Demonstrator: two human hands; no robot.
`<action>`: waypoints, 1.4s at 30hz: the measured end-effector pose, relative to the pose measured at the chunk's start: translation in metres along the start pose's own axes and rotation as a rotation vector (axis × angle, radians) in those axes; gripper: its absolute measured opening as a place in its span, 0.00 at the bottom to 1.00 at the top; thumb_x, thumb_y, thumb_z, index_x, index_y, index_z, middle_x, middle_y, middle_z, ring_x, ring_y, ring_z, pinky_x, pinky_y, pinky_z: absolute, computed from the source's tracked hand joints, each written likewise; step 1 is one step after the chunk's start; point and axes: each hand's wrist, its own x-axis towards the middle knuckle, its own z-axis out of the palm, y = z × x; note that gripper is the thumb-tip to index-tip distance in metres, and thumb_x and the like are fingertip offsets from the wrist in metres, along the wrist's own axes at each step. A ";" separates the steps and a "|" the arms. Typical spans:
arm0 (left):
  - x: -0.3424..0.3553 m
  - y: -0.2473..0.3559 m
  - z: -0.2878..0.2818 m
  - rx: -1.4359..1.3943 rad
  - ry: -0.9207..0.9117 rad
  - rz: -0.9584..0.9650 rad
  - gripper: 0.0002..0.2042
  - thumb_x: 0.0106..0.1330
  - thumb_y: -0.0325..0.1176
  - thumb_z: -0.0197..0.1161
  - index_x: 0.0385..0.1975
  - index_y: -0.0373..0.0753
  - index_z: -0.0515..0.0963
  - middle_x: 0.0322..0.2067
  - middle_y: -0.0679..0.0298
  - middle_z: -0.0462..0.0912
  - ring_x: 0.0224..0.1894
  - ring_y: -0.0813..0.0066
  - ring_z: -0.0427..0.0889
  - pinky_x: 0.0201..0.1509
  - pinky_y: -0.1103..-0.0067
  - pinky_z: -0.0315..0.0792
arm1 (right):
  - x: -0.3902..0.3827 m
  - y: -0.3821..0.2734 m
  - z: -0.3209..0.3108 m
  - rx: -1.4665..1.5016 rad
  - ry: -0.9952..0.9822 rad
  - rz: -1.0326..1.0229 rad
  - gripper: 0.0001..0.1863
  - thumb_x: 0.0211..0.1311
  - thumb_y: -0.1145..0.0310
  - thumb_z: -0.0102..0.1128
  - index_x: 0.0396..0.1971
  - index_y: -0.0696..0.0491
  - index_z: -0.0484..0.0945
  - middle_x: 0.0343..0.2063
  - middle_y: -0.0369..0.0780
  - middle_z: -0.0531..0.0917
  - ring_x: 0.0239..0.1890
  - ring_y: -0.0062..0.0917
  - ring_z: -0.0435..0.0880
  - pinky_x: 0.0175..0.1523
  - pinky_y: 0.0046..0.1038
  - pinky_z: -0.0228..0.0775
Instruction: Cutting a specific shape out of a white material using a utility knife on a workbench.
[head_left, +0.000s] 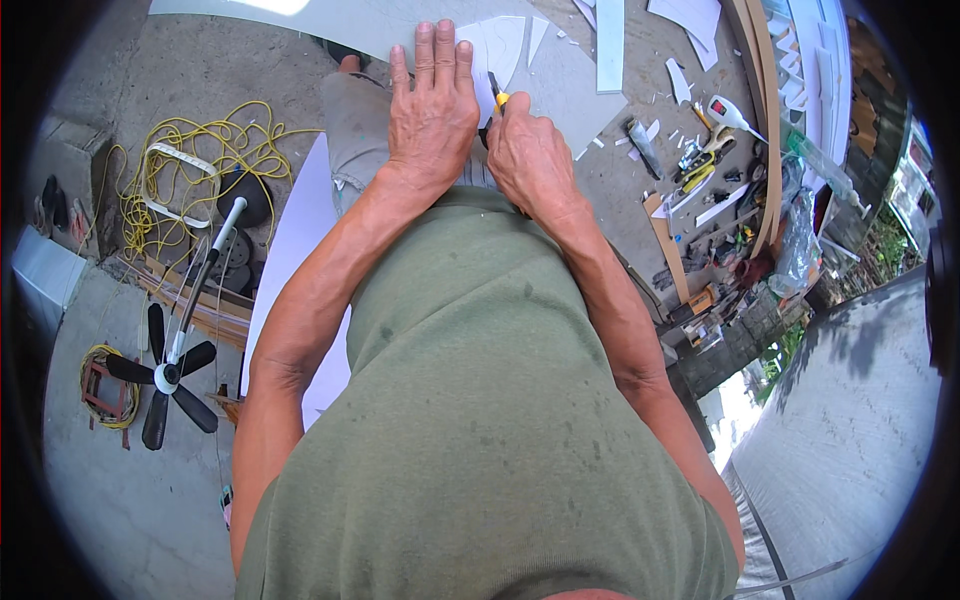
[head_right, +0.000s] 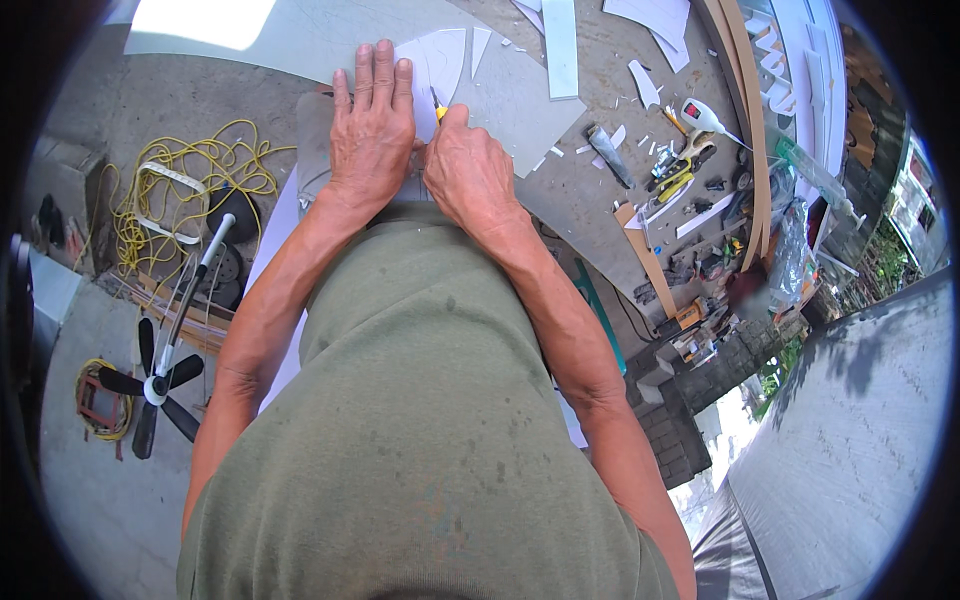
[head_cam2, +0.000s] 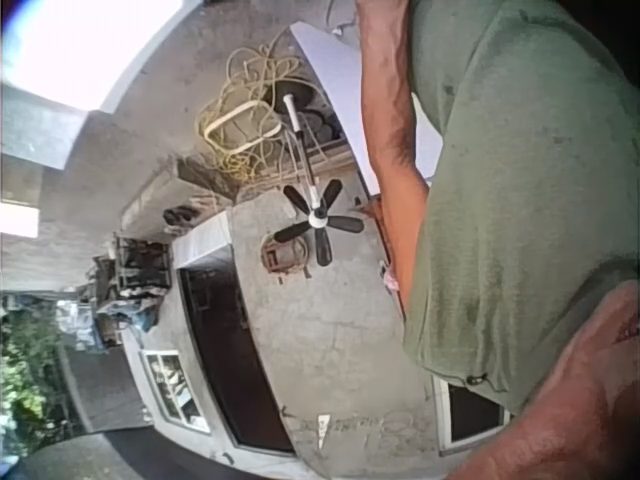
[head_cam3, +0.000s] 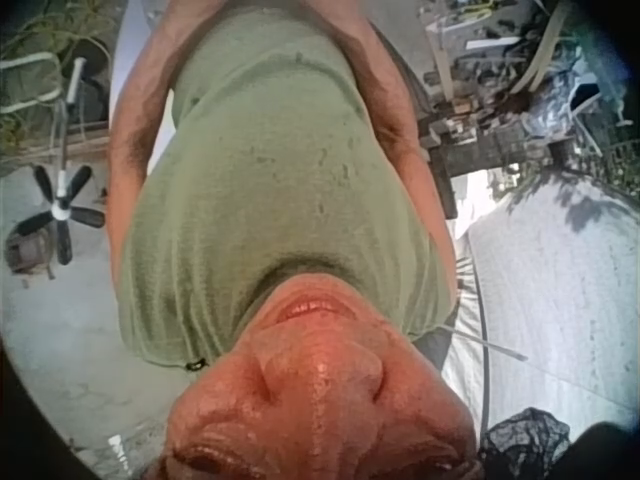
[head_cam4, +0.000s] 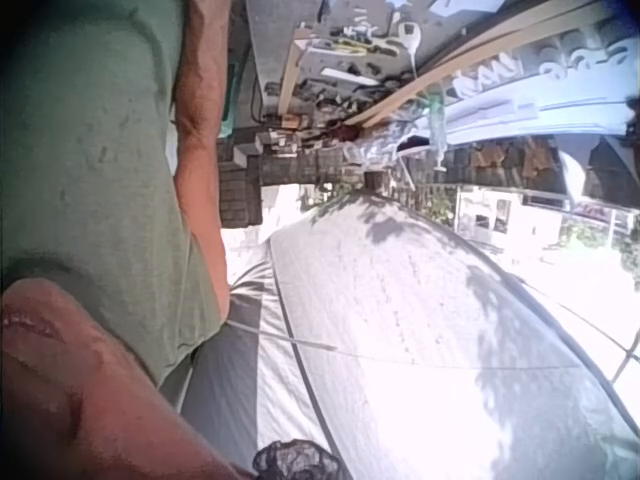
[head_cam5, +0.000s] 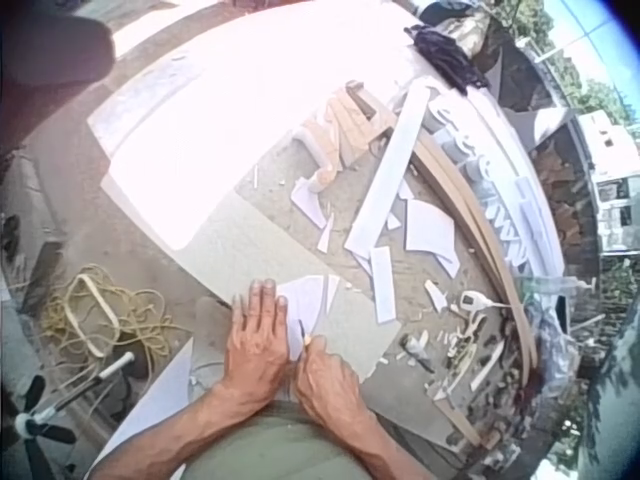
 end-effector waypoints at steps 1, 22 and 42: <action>0.000 0.000 -0.002 0.000 -0.019 0.005 0.38 0.58 0.31 0.68 0.70 0.27 0.64 0.75 0.42 0.55 0.78 0.44 0.51 0.78 0.47 0.46 | 0.000 0.001 0.000 -0.003 0.006 0.007 0.15 0.74 0.63 0.48 0.40 0.63 0.66 0.25 0.64 0.81 0.32 0.64 0.82 0.41 0.58 0.73; 0.000 -0.006 -0.001 -0.259 0.158 0.076 0.46 0.51 0.45 0.78 0.68 0.27 0.65 0.73 0.42 0.57 0.76 0.45 0.56 0.78 0.57 0.52 | 0.011 0.056 -0.019 0.485 0.176 -0.036 0.16 0.76 0.60 0.52 0.35 0.59 0.68 0.15 0.43 0.80 0.16 0.31 0.84 0.23 0.35 0.75; -0.025 0.019 0.005 -0.260 0.322 -0.028 0.38 0.51 0.46 0.78 0.60 0.31 0.76 0.66 0.47 0.71 0.69 0.48 0.67 0.71 0.62 0.63 | 0.068 0.064 -0.031 0.151 0.212 -0.361 0.15 0.76 0.59 0.53 0.42 0.58 0.74 0.26 0.41 0.87 0.22 0.26 0.87 0.29 0.30 0.78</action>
